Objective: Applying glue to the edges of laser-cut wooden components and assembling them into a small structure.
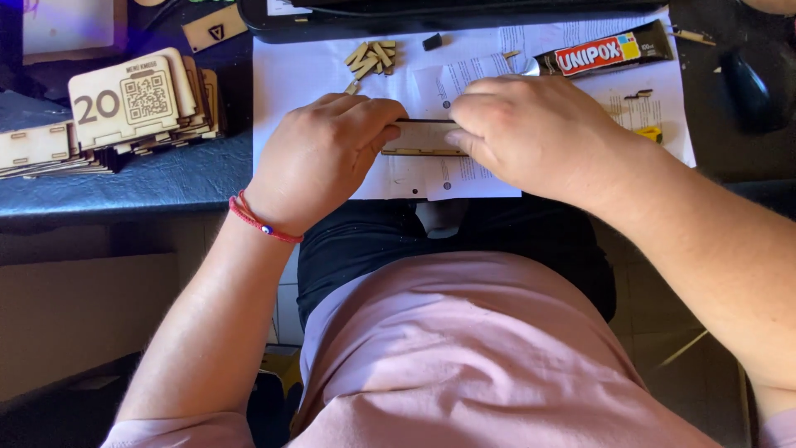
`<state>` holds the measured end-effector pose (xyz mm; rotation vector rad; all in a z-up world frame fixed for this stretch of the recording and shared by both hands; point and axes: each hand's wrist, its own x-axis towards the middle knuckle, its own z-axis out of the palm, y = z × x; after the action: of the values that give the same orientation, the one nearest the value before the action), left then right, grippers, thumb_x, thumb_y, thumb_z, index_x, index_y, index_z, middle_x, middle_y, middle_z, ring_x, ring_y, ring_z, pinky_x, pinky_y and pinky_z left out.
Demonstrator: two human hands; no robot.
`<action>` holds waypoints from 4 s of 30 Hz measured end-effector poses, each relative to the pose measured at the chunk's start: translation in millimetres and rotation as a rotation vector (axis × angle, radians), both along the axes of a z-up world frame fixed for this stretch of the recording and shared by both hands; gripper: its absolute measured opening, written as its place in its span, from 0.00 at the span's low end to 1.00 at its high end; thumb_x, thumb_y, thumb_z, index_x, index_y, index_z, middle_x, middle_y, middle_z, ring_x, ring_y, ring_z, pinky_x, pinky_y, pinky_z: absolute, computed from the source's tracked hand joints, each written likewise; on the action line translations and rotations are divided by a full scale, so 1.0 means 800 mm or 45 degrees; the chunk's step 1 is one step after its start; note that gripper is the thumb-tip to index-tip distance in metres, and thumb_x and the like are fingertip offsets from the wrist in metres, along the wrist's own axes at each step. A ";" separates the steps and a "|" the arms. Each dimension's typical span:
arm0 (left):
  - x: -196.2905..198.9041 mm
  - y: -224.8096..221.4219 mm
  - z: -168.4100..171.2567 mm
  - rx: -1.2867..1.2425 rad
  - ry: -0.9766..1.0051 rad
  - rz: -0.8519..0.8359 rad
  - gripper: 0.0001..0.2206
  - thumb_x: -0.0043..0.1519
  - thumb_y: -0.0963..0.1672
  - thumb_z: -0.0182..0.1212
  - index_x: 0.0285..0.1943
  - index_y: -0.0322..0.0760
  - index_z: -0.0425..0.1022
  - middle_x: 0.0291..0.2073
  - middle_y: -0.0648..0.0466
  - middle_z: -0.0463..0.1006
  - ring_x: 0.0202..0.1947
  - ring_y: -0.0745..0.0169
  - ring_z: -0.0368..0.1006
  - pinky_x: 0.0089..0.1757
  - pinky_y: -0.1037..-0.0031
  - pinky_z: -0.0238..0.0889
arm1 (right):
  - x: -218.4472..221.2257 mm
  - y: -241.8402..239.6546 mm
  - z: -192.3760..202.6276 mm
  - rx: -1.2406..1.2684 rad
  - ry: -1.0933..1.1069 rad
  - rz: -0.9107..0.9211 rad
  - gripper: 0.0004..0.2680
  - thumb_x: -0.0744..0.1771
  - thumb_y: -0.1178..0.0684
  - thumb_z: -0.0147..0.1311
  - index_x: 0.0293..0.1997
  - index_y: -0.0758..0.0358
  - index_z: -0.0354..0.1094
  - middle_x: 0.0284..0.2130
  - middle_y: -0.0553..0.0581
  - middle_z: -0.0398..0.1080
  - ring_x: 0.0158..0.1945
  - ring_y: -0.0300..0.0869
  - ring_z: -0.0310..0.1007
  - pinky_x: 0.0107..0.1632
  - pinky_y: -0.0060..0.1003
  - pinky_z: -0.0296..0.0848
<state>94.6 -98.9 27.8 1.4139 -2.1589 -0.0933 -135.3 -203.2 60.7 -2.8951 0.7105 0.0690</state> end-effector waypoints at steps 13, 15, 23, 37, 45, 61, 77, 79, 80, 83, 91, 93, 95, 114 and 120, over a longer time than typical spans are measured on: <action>0.001 -0.003 -0.007 -0.012 0.040 -0.023 0.04 0.67 0.39 0.58 0.49 0.35 0.73 0.31 0.49 0.77 0.33 0.42 0.73 0.32 0.57 0.63 | 0.003 -0.005 -0.007 -0.012 0.028 -0.019 0.12 0.70 0.47 0.54 0.30 0.61 0.62 0.28 0.54 0.66 0.27 0.57 0.69 0.26 0.56 0.68; 0.001 -0.003 -0.008 -0.023 0.041 -0.025 0.04 0.67 0.39 0.58 0.49 0.35 0.73 0.31 0.49 0.77 0.34 0.42 0.73 0.33 0.57 0.63 | 0.002 -0.005 -0.007 -0.023 0.018 -0.015 0.12 0.70 0.47 0.54 0.30 0.61 0.62 0.29 0.54 0.67 0.28 0.58 0.69 0.27 0.57 0.68; 0.002 -0.004 -0.007 -0.006 0.051 -0.045 0.04 0.68 0.39 0.58 0.49 0.34 0.73 0.31 0.49 0.76 0.32 0.42 0.72 0.32 0.57 0.63 | 0.004 -0.004 -0.008 0.025 0.022 -0.044 0.12 0.70 0.47 0.54 0.30 0.62 0.62 0.28 0.55 0.67 0.27 0.58 0.69 0.26 0.57 0.68; 0.003 -0.004 -0.007 -0.032 0.058 -0.078 0.03 0.68 0.38 0.59 0.48 0.33 0.73 0.29 0.50 0.75 0.31 0.45 0.71 0.33 0.59 0.63 | 0.001 -0.005 -0.012 0.000 -0.003 -0.017 0.11 0.70 0.48 0.55 0.31 0.61 0.63 0.30 0.55 0.68 0.29 0.59 0.70 0.27 0.58 0.67; 0.005 -0.003 -0.007 -0.031 0.068 -0.087 0.04 0.67 0.39 0.59 0.49 0.34 0.73 0.31 0.51 0.77 0.33 0.46 0.72 0.33 0.59 0.63 | 0.004 -0.003 -0.009 -0.047 0.051 -0.001 0.11 0.69 0.47 0.54 0.32 0.61 0.64 0.31 0.54 0.69 0.30 0.59 0.71 0.27 0.57 0.69; 0.002 -0.014 0.004 0.199 -0.394 -0.017 0.06 0.63 0.44 0.59 0.33 0.42 0.69 0.20 0.54 0.73 0.23 0.44 0.72 0.22 0.55 0.62 | 0.024 0.001 0.016 0.082 0.322 0.063 0.08 0.68 0.55 0.47 0.28 0.61 0.67 0.26 0.56 0.70 0.29 0.54 0.72 0.35 0.51 0.75; 0.003 -0.007 -0.004 0.072 -0.231 -0.044 0.04 0.64 0.43 0.63 0.42 0.40 0.73 0.22 0.54 0.71 0.24 0.47 0.70 0.23 0.57 0.61 | 0.005 -0.011 -0.017 0.037 0.054 0.141 0.09 0.67 0.52 0.51 0.25 0.59 0.62 0.22 0.56 0.66 0.23 0.59 0.70 0.24 0.56 0.67; 0.003 -0.011 -0.001 0.075 -0.244 -0.060 0.05 0.64 0.43 0.64 0.40 0.40 0.72 0.22 0.54 0.71 0.24 0.47 0.71 0.23 0.57 0.61 | 0.011 -0.013 -0.002 0.130 0.145 0.130 0.11 0.69 0.53 0.51 0.25 0.60 0.64 0.21 0.53 0.65 0.22 0.50 0.68 0.25 0.47 0.72; 0.003 -0.009 -0.002 0.095 -0.254 -0.063 0.06 0.65 0.43 0.64 0.38 0.40 0.71 0.21 0.54 0.72 0.24 0.47 0.71 0.23 0.57 0.62 | 0.015 -0.011 0.003 0.240 0.237 0.133 0.12 0.71 0.54 0.51 0.25 0.62 0.65 0.19 0.50 0.65 0.21 0.41 0.67 0.27 0.38 0.77; 0.000 -0.010 0.002 0.133 -0.321 -0.006 0.10 0.65 0.43 0.63 0.32 0.40 0.68 0.19 0.55 0.70 0.21 0.45 0.68 0.22 0.56 0.60 | 0.009 -0.016 -0.012 0.022 0.136 0.207 0.06 0.66 0.58 0.49 0.27 0.61 0.64 0.23 0.56 0.67 0.24 0.55 0.71 0.23 0.53 0.72; -0.018 -0.028 0.018 0.323 -0.811 -0.012 0.06 0.57 0.40 0.56 0.33 0.49 0.70 0.20 0.59 0.73 0.21 0.50 0.74 0.23 0.61 0.66 | 0.010 -0.010 -0.013 -0.021 0.098 0.187 0.03 0.64 0.60 0.47 0.31 0.59 0.66 0.29 0.58 0.71 0.33 0.57 0.74 0.30 0.55 0.75; -0.017 -0.030 0.019 0.395 -0.795 -0.041 0.07 0.57 0.39 0.56 0.33 0.49 0.70 0.21 0.58 0.74 0.22 0.49 0.75 0.24 0.59 0.67 | 0.008 -0.011 -0.019 -0.025 0.043 0.186 0.02 0.63 0.60 0.47 0.31 0.59 0.65 0.29 0.57 0.70 0.33 0.57 0.74 0.30 0.54 0.75; -0.016 -0.028 0.016 0.317 -0.776 -0.040 0.06 0.57 0.39 0.58 0.32 0.48 0.69 0.19 0.59 0.71 0.20 0.51 0.73 0.22 0.61 0.66 | 0.006 -0.009 -0.021 -0.041 0.028 0.184 0.03 0.62 0.64 0.49 0.30 0.60 0.65 0.27 0.57 0.69 0.32 0.56 0.73 0.32 0.54 0.75; -0.015 -0.023 0.015 0.337 -0.704 -0.065 0.09 0.51 0.36 0.56 0.33 0.45 0.68 0.18 0.58 0.70 0.18 0.53 0.69 0.21 0.61 0.62 | -0.001 -0.010 -0.027 -0.146 0.057 0.237 0.02 0.62 0.59 0.50 0.29 0.57 0.65 0.25 0.56 0.69 0.31 0.54 0.75 0.38 0.50 0.75; -0.014 -0.022 0.012 0.385 -0.683 0.006 0.08 0.50 0.36 0.53 0.29 0.44 0.66 0.17 0.57 0.68 0.16 0.49 0.67 0.20 0.60 0.59 | -0.044 0.017 -0.015 -0.280 -0.658 0.099 0.08 0.68 0.51 0.64 0.39 0.64 0.70 0.36 0.58 0.72 0.35 0.47 0.71 0.37 0.41 0.72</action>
<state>83.4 -116.6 37.7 1.7701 -2.6611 -0.0418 -170.2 -189.4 49.0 -2.9356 0.5334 -0.7617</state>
